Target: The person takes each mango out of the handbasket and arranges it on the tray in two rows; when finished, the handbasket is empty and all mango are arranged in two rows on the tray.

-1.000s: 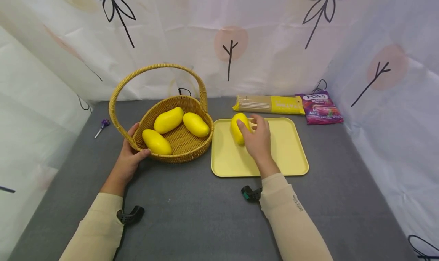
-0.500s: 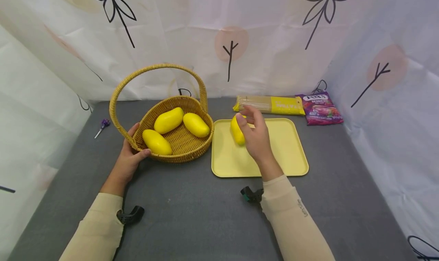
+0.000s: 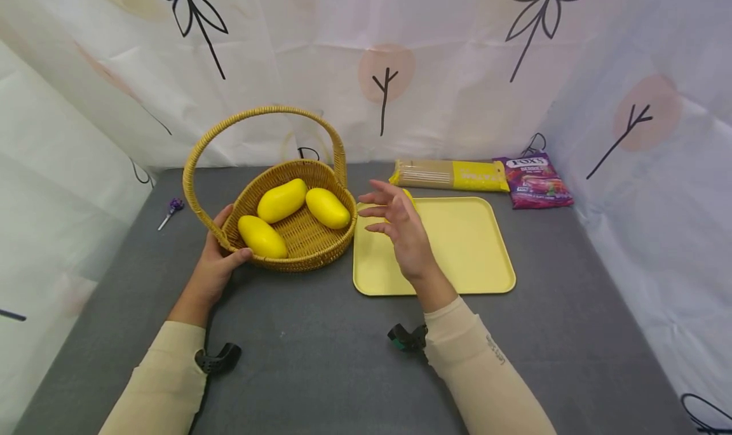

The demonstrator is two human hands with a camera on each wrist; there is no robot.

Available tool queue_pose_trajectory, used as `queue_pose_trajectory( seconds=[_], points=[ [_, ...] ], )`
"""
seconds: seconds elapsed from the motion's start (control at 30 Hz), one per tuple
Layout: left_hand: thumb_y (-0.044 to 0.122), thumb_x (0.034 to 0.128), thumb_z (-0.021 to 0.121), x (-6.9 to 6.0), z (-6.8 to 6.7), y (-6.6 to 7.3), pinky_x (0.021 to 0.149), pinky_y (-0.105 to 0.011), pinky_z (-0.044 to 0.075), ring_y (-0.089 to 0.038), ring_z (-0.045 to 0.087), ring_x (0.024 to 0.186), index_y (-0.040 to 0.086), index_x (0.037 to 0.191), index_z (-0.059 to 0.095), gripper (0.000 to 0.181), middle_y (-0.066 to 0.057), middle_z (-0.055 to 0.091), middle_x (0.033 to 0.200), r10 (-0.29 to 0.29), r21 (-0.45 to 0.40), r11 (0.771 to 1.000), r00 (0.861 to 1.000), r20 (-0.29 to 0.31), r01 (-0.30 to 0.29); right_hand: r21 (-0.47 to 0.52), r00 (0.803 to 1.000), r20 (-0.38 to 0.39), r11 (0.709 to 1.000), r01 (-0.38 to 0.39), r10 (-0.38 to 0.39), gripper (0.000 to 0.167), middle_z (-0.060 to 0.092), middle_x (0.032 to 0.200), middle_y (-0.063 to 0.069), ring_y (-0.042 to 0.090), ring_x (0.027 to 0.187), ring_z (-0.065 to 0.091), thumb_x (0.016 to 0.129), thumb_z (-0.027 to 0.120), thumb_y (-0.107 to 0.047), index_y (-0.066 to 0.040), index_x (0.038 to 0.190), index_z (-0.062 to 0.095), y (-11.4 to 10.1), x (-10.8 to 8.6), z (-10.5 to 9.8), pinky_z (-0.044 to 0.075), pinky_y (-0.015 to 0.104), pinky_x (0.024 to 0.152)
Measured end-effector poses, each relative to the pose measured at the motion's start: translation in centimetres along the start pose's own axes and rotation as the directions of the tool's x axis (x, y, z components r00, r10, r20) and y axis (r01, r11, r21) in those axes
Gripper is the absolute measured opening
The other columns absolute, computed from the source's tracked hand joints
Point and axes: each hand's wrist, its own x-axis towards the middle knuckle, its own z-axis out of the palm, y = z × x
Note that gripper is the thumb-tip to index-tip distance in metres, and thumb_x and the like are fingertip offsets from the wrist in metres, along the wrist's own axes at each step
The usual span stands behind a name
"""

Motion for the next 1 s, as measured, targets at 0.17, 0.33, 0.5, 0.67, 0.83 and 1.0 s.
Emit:
queue_pose_trajectory(
  seconds=[0.17,0.33,0.5,0.67,0.83,1.0],
  points=[
    [0.003,0.1054,0.072,0.1,0.1,-0.1,0.11,-0.02,0.037,-0.025,0.029,0.154,0.035,0.176,0.016,0.096,-0.002,0.018,0.178,0.003,-0.006,1.0,1.0,0.001,-0.003,0.018,0.997,0.063,0.999,-0.052,0.05,0.078,0.056,0.141,0.031,0.051,0.122,0.057,0.109,0.048,-0.069,-0.008,0.158,0.051,1.0,-0.2,1.3,0.052,0.048,0.096],
    [0.001,0.1046,0.073,0.1,0.1,-0.2,0.111,-0.02,0.036,-0.024,0.028,0.155,0.034,0.176,0.016,0.097,-0.003,0.018,0.178,0.0,-0.006,1.0,1.0,-0.006,0.0,-0.05,0.985,0.12,0.992,-0.116,0.121,0.091,0.056,0.143,0.029,0.05,0.127,0.057,0.107,0.05,-0.072,0.002,0.161,0.041,1.9,-0.4,3.0,0.051,0.053,0.1],
    [0.001,0.1038,0.074,0.2,0.1,-0.1,0.112,-0.02,0.033,-0.023,0.026,0.156,0.035,0.176,0.017,0.098,0.0,0.017,0.178,-0.005,0.005,1.0,1.0,-0.016,0.005,-0.122,0.97,0.198,0.985,-0.121,0.144,0.105,0.054,0.144,0.032,0.049,0.129,0.058,0.103,0.051,-0.078,0.008,0.161,0.036,2.3,-0.4,4.9,0.051,0.057,0.102],
    [0.0,0.1035,0.074,0.1,0.0,-0.2,0.112,-0.02,0.034,-0.024,0.026,0.156,0.035,0.176,0.016,0.099,-0.001,0.017,0.179,0.0,0.002,1.0,1.0,-0.011,0.001,-0.108,0.954,0.246,0.983,-0.146,0.169,0.11,0.054,0.145,0.033,0.053,0.132,0.054,0.099,0.057,-0.079,0.01,0.16,0.036,2.5,0.5,7.0,0.049,0.06,0.103],
    [-0.001,0.1037,0.073,0.1,0.0,-0.3,0.111,-0.02,0.035,-0.024,0.028,0.155,0.034,0.176,0.017,0.098,-0.002,0.018,0.178,0.004,-0.011,1.0,1.0,-0.014,-0.004,-0.085,0.943,0.27,0.98,-0.178,0.195,0.089,0.054,0.144,0.032,0.049,0.134,0.053,0.107,0.061,-0.062,0.007,0.16,0.039,3.4,2.0,8.5,0.046,0.066,0.106],
    [0.002,0.1041,0.073,0.2,0.0,-0.3,0.111,-0.021,0.036,-0.024,0.031,0.152,0.034,0.175,0.018,0.096,-0.004,0.019,0.178,0.012,-0.004,1.0,1.0,-0.018,-0.012,-0.158,0.93,0.263,0.962,-0.223,0.258,0.058,0.056,0.143,0.026,0.038,0.132,0.058,0.114,0.057,-0.032,-0.001,0.161,0.043,4.1,3.5,9.5,0.052,0.055,0.104]
  ],
)
